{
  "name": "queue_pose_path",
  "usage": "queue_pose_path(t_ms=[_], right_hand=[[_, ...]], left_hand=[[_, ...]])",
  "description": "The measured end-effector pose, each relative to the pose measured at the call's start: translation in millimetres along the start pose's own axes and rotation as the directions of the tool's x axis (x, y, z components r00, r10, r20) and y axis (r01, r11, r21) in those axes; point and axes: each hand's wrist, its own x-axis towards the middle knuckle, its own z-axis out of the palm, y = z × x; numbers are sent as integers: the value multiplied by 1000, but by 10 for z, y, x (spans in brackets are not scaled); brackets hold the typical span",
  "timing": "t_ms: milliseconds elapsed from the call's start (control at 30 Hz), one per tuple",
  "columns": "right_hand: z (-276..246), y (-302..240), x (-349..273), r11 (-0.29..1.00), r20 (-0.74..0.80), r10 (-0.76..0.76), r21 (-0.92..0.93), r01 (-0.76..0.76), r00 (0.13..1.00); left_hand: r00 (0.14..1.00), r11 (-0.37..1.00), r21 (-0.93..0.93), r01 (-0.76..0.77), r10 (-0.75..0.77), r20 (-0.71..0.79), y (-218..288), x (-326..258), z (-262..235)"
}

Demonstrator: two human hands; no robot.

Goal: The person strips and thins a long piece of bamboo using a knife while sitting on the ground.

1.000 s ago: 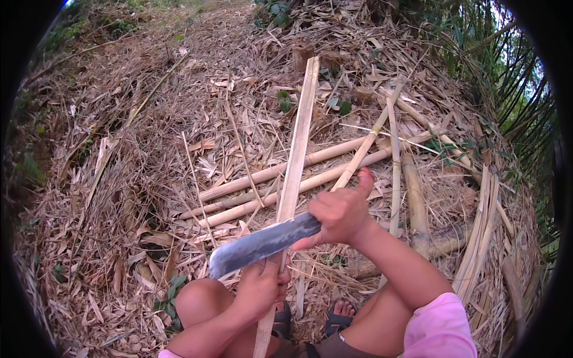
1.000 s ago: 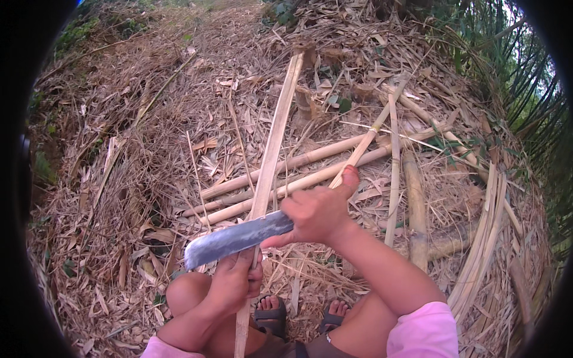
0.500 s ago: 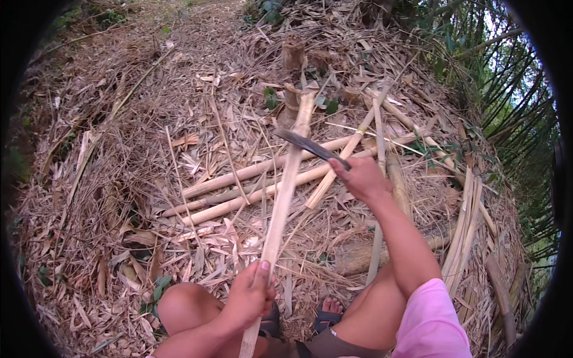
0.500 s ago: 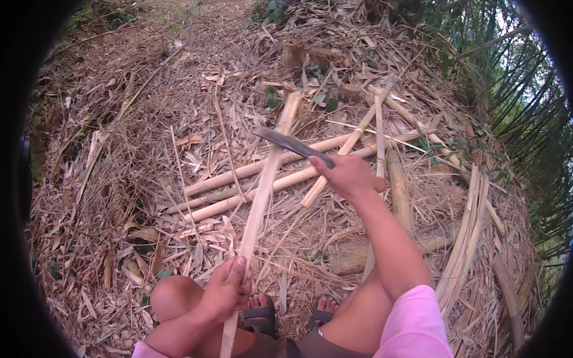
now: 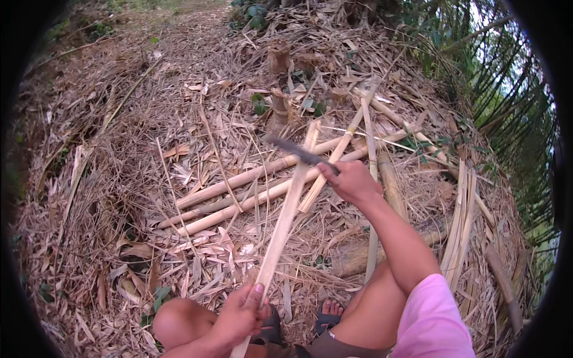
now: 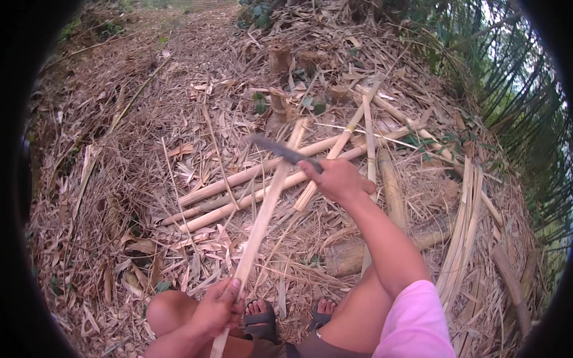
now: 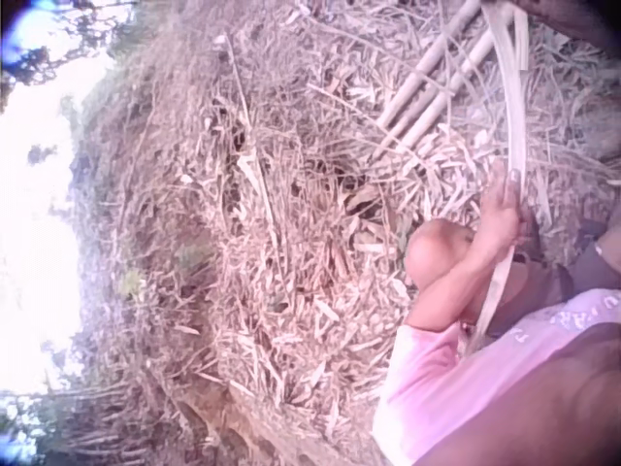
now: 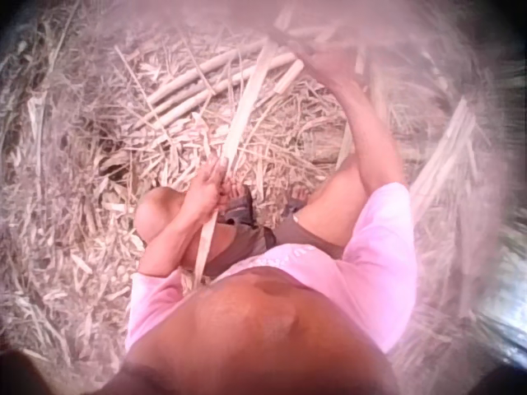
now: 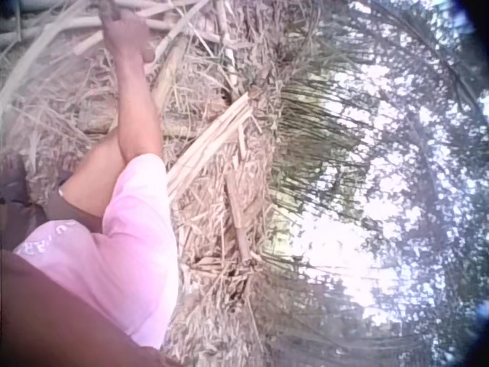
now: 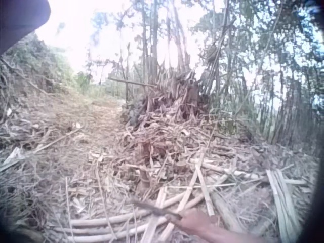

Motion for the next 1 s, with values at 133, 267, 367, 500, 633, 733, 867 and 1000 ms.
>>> queue_pose_path(t_ms=[133, 267, 367, 500, 633, 733, 867, 1000], right_hand=[[-41, -296, -214, 938, -62, -348, -27, 347, 936], [-159, 242, 163, 997, -201, 78, 6, -78, 976], [-179, 610, 225, 926, -157, 375, 111, -361, 914], [-147, 240, 168, 914, -33, 371, 189, -359, 928], [3, 187, 178, 821, 71, 379, 433, -371, 923], [26, -85, 108, 509, 362, 414, 669, -542, 835], [-23, -383, 26, 233, 494, 311, 788, -570, 812], [-125, -637, -92, 281, 459, 249, 809, -517, 853]], left_hand=[[1000, 999, -14, 31, -31, -3, 99, -154, 129], [999, 999, 32, 12, -11, -38, 67, -288, 107], [999, 999, 35, 40, -41, 34, 26, -244, 81], [986, 985, 63, -160, 163, -40, 116, -185, 87], [990, 987, -86, -135, 137, 15, 296, -28, 167], [981, 972, -131, -192, 196, 14, 340, 57, 184], [974, 958, -182, -223, 224, -12, 385, 151, 136], [969, 948, -204, -242, 247, -3, 386, 244, 92]])
